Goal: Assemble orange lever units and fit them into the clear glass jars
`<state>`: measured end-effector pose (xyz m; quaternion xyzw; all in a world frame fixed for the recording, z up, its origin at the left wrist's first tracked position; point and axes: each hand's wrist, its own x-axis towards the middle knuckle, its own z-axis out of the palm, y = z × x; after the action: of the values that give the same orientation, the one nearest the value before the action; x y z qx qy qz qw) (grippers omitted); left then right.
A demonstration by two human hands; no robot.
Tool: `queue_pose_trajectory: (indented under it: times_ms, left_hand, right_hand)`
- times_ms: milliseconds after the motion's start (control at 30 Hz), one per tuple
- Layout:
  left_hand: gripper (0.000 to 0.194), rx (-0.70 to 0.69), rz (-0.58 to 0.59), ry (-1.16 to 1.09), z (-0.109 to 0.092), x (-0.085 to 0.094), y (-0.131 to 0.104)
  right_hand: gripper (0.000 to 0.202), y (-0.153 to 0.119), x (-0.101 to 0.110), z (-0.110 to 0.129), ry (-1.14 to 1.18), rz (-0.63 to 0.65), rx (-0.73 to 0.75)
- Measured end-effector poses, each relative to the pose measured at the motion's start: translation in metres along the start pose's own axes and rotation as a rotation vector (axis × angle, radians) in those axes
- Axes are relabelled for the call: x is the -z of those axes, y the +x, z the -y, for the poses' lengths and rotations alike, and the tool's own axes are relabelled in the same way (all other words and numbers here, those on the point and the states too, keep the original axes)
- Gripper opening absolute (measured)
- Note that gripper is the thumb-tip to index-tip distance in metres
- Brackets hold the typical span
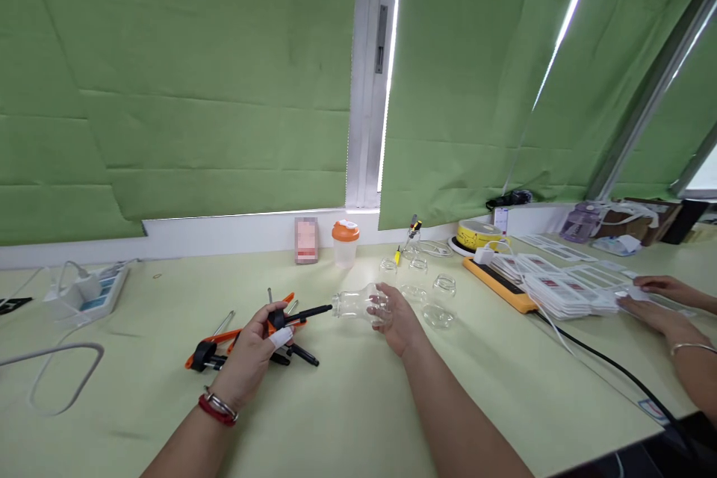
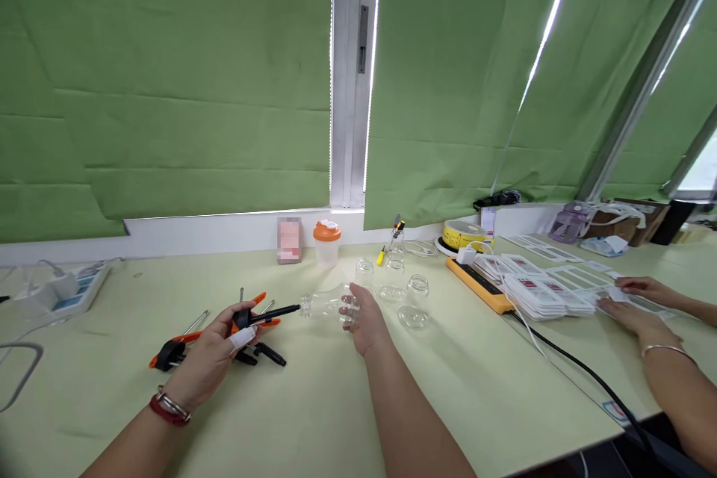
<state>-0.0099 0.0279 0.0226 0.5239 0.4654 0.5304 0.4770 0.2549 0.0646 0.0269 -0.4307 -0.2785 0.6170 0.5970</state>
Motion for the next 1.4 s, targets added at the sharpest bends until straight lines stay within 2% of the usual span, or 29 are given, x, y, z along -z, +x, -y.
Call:
queue_pose_trajectory:
  times_ms: [167, 367, 867, 1400]
  left_hand:
    - [0.057, 0.024, 0.063, 0.028, 0.001, -0.003, -0.002]
    - [0.059, 0.047, 0.122, -0.014, 0.001, -0.014, -0.007]
    - [0.055, -0.013, 0.145, 0.020, 0.002, -0.020, -0.010]
    - [0.052, -0.020, 0.139, 0.064, 0.005, -0.018, -0.007]
  right_hand:
    - [0.037, 0.000, 0.004, -0.016, -0.015, 0.059, -0.012]
    - [0.039, -0.009, -0.006, -0.021, -0.057, 0.151, -0.033]
    - [0.043, -0.019, -0.013, -0.028, -0.087, 0.301, -0.032]
    - [0.037, -0.018, -0.012, -0.031, -0.108, 0.357, -0.040]
